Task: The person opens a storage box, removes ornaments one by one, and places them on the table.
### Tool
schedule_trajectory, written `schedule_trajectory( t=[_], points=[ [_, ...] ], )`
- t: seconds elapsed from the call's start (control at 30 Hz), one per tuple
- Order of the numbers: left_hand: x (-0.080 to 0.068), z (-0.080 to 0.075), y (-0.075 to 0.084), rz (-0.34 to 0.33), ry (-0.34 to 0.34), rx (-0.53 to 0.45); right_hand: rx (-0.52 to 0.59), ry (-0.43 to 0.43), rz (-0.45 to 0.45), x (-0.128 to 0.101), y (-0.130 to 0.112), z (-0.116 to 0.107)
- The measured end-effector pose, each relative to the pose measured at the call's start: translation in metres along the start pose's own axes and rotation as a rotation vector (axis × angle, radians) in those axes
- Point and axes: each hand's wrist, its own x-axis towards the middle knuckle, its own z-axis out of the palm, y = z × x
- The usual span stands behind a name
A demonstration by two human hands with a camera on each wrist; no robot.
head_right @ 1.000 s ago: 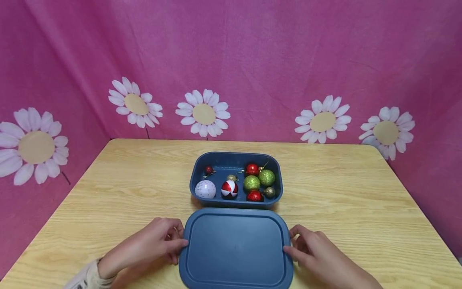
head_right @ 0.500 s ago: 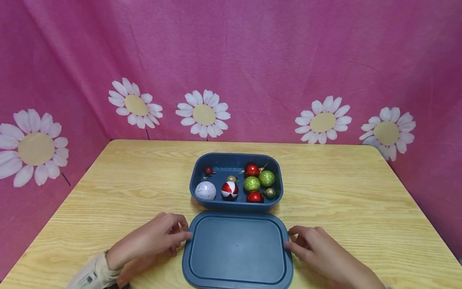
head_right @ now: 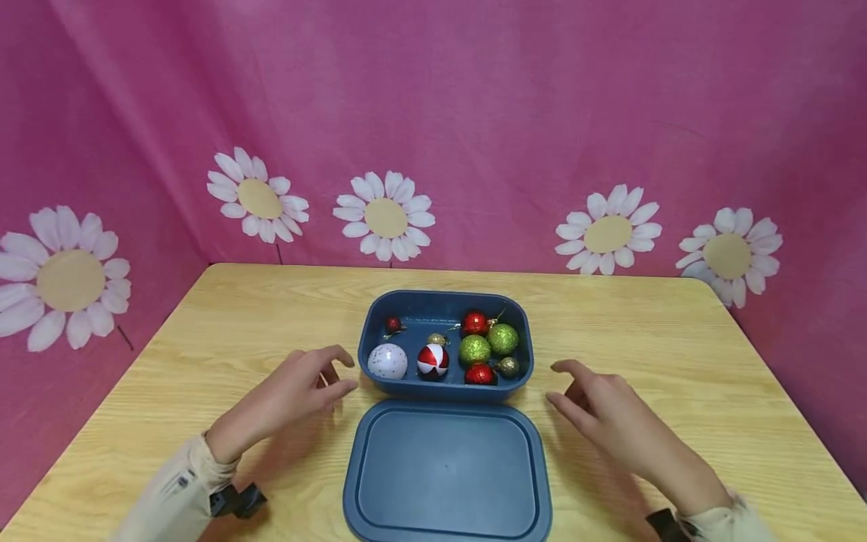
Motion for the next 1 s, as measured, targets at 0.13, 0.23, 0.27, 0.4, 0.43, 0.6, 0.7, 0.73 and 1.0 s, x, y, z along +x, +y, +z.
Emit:
schedule_trajectory(
  t=[0.13,0.23,0.27,0.4,0.43,0.6,0.7,0.73,1.0],
  points=[
    [0.009,-0.005,0.005,0.027,0.139,0.078,-0.023,0.044,-0.05,0.015,-0.005,-0.009],
    [0.013,-0.005,0.005,0.067,0.185,0.108,-0.026,0.017,-0.084,0.026,-0.009,-0.009],
    [0.014,-0.004,0.005,0.08,0.19,0.114,-0.027,0.008,-0.098,0.03,-0.011,-0.009],
    [0.022,0.004,0.005,0.122,0.169,0.148,-0.052,0.0,-0.128,0.042,-0.014,-0.008],
    [0.023,0.006,0.005,0.133,0.16,0.163,-0.063,-0.001,-0.13,0.044,-0.013,-0.008],
    [0.025,0.015,0.004,0.198,0.144,0.248,-0.076,-0.025,-0.141,0.047,-0.007,-0.005],
    [0.023,0.018,0.003,0.207,0.16,0.273,-0.059,-0.025,-0.141,0.048,-0.004,0.0],
    [0.023,0.019,0.002,0.207,0.164,0.279,-0.054,-0.022,-0.138,0.048,-0.003,0.002],
    [0.023,0.021,0.003,0.238,0.192,0.309,-0.057,0.016,-0.108,0.052,-0.001,0.007]
  ],
)
